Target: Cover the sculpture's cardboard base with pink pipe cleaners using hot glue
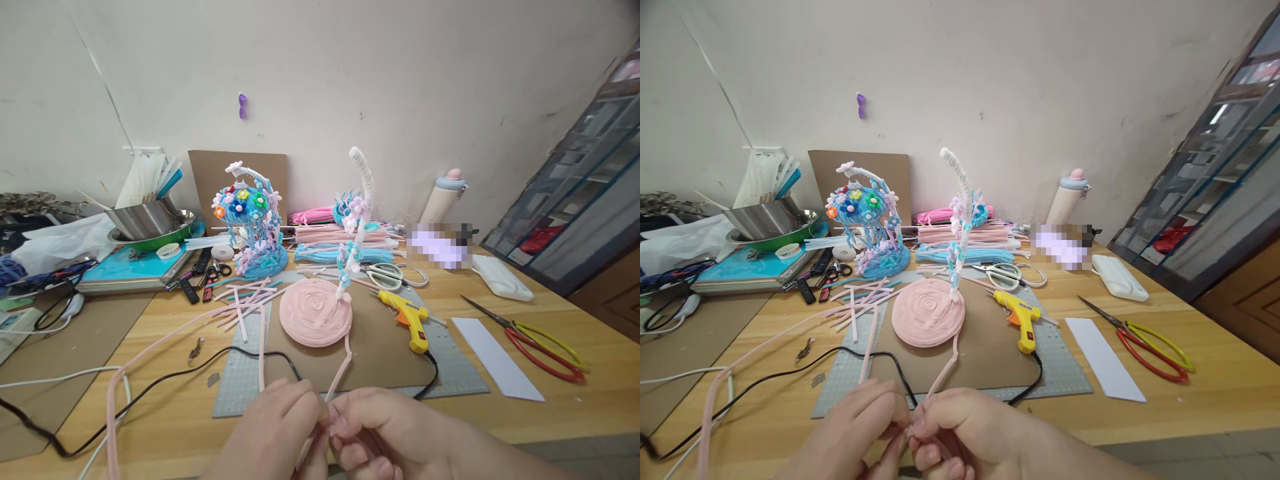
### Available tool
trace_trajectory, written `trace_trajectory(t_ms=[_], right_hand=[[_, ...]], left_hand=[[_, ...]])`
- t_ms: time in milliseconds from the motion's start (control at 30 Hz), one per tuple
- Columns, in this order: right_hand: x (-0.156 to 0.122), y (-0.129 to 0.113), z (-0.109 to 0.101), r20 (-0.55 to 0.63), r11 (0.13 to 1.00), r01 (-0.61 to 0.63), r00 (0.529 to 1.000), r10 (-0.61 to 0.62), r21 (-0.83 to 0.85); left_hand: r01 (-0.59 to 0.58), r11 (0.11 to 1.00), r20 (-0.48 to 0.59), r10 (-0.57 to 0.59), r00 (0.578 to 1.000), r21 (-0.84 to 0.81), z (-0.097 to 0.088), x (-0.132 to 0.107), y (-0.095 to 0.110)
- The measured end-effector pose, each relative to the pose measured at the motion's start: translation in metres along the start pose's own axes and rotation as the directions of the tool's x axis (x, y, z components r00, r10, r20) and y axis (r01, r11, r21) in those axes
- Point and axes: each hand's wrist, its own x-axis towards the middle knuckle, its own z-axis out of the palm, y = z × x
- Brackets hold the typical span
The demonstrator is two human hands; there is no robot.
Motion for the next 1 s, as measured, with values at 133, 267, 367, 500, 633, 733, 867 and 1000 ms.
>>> trace_trajectory(t_ms=[133, 267, 367, 500, 633, 733, 867, 1000], right_hand=[[-0.005, -0.001, 0.006, -0.059, 0.992, 0.066, 0.996, -0.073, -0.109], [-0.004, 0.006, 0.003, -0.162, 0.955, 0.143, 0.968, -0.19, -0.261], [0.002, 0.013, -0.002, -0.278, 0.872, 0.19, 0.898, -0.341, -0.452], [0.007, 0.017, -0.004, -0.31, 0.71, 0.223, 0.784, -0.537, -0.667], [0.006, 0.017, 0.0, -0.255, 0.653, 0.261, 0.77, -0.585, -0.711], [0.005, 0.011, 0.002, -0.267, 0.903, 0.227, 0.903, -0.335, -0.365], [0.005, 0.003, -0.002, -0.143, 0.997, 0.025, 0.989, -0.037, -0.079], [0.006, -0.001, -0.007, -0.07, 0.995, -0.083, 0.994, 0.086, 0.046]], left_hand=[[0.065, 0.998, 0.154, -0.063, 0.986, -0.006, -0.001, -0.003, 0.001], [0.065, 0.993, 0.184, -0.082, 0.979, 0.095, 0.0, -0.004, 0.0], [0.083, 0.995, 0.218, -0.092, 0.972, 0.051, 0.001, -0.002, -0.001], [0.08, 0.997, 0.134, -0.08, 0.988, 0.008, 0.005, 0.0, -0.003], [0.022, 0.999, 0.025, -0.023, 0.999, 0.023, 0.01, 0.002, -0.007], [-0.012, 0.999, -0.019, 0.012, 1.0, 0.042, 0.012, 0.001, -0.009], [-0.07, 0.994, -0.048, 0.075, 0.996, 0.083, 0.013, 0.0, -0.008], [-0.079, 0.991, -0.02, 0.082, 0.996, 0.112, 0.012, -0.001, -0.008]])
